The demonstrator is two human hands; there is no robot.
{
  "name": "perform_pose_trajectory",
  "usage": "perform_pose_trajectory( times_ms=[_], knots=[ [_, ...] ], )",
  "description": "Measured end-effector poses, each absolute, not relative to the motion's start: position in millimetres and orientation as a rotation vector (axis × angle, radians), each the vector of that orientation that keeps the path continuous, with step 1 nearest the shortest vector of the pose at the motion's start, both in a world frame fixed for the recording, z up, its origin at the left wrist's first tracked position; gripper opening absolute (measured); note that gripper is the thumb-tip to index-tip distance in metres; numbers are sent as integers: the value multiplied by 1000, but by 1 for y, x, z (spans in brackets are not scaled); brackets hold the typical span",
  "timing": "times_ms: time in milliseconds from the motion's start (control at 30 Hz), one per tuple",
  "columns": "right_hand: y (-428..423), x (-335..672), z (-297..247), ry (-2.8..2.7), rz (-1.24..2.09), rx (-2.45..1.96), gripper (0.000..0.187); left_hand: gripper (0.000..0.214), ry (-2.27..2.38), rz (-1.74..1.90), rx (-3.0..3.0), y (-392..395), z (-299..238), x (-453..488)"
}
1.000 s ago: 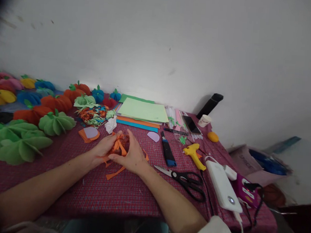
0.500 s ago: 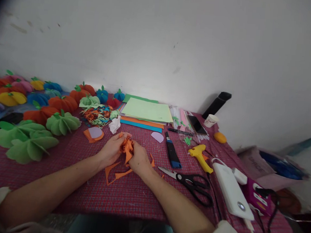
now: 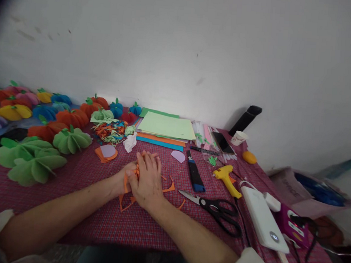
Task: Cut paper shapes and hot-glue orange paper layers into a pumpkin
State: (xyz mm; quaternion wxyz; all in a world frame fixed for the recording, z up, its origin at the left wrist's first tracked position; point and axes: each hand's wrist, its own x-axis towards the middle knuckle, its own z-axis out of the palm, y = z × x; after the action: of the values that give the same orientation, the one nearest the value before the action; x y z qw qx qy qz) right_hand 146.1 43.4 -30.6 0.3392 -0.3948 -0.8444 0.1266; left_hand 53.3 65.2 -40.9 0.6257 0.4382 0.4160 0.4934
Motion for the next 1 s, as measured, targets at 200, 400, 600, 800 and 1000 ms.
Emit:
perform_pose_trajectory(
  times_ms=[200, 400, 600, 800, 1000],
  knots=[
    [63, 148, -28, -2133, 294, -1015, 42, 36, 744, 1013, 621, 54, -27, 57],
    [58, 152, -30, -2240, 225, -937, 45, 53, 688, 1057, 522, 55, -18, 49],
    [57, 153, -32, -2328, 197, -751, 48, 61, 533, 1076, 282, 53, -10, 44],
    [72, 152, -29, -2300, 150, -678, 32, 53, 336, 1055, 195, 50, -5, 40],
    [87, 167, -26, -2284, 103, -872, 30, 52, 305, 1046, 361, 47, -2, 40]
  ],
)
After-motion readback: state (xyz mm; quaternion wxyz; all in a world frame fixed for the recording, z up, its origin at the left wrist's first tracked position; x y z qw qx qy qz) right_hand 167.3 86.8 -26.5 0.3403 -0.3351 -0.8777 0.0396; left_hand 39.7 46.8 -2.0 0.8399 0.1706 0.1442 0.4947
